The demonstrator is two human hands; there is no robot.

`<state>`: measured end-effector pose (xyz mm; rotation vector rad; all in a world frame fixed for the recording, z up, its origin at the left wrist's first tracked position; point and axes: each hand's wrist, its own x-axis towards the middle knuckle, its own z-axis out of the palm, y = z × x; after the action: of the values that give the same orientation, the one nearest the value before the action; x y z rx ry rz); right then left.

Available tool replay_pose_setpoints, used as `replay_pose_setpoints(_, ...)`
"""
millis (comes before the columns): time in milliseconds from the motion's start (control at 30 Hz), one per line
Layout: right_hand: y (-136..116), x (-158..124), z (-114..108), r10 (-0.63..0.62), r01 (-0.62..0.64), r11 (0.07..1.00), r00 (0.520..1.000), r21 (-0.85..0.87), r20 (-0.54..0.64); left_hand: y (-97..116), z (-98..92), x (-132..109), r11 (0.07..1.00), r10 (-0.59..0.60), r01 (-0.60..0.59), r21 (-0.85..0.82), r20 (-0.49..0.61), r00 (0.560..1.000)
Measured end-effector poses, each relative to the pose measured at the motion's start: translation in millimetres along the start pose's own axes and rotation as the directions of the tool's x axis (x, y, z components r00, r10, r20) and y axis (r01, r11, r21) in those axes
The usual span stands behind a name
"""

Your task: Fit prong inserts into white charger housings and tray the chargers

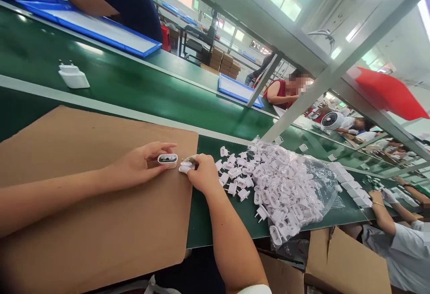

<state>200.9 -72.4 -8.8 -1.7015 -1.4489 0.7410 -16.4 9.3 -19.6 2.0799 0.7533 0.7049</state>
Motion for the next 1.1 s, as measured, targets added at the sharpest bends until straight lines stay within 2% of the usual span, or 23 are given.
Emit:
replay_pose_setpoints(100, -2.4, -0.4, -1.0, -0.081, 0.067, 0.974, 0.995, -0.218, -0.059, -4.9, 3.8, -0.3, 0.999, -0.03, 0.031, 0.03, -0.032, 0.999)
replay_pose_setpoints(167, -8.0, -0.8, 0.1, -0.142, 0.108, 0.973, 0.977, -0.204, -0.158, -7.2, 4.4, 1.9, 0.998, -0.032, 0.031, 0.063, 0.022, 0.999)
replay_pose_setpoints(233, -15.7, -2.6, 3.4, -0.194, 0.168, 0.976, 0.959, -0.138, -0.208, -8.2, 4.8, 3.6, 0.999, -0.008, 0.005, 0.038, 0.07, 0.997)
replay_pose_setpoints(333, -26.9, -8.1, 9.8, -0.256, 0.235, 0.962, 0.953, -0.136, -0.163, -8.1, 5.4, 4.6, 0.999, 0.033, -0.033, -0.001, 0.066, 0.997)
replay_pose_setpoints(500, -34.8, -14.7, 15.5, -0.279, 0.248, 0.904, 0.959, -0.348, -0.042, -10.9, 4.3, 6.3, 0.998, 0.043, -0.039, -0.05, 0.093, 0.995)
replay_pose_setpoints(633, -33.2, -14.0, 17.5, -0.305, 0.279, 0.859, 0.952, -0.43, 0.009, -16.3, 6.9, 7.5, 0.996, 0.078, -0.075, -0.055, 0.058, 0.995)
replay_pose_setpoints(800, -33.4, -12.4, 17.9, -0.34, 0.295, 0.809, 0.94, -0.508, 0.004, -13.9, 6.7, 7.0, 0.995, 0.083, -0.079, -0.056, 0.075, 0.994)
replay_pose_setpoints(900, -36.7, -8.9, 17.5, -0.282, 0.243, 0.785, 0.959, -0.57, 0.019, -13.2, 4.7, 6.4, 0.995, 0.083, -0.079, -0.056, 0.082, 0.993)
replay_pose_setpoints(1000, -38.9, -5.9, 18.2, -0.232, 0.201, 0.808, 0.973, -0.553, 0.015, -14.6, 5.7, 6.4, 0.995, 0.086, -0.082, -0.06, 0.068, 0.994)
replay_pose_setpoints(1100, -37.3, -8.6, 21.6, -0.261, 0.197, 0.86, 0.962, -0.471, -0.074, -12.5, 9.4, 4.7, 0.991, 0.109, -0.106, -0.077, 0.034, 0.993)
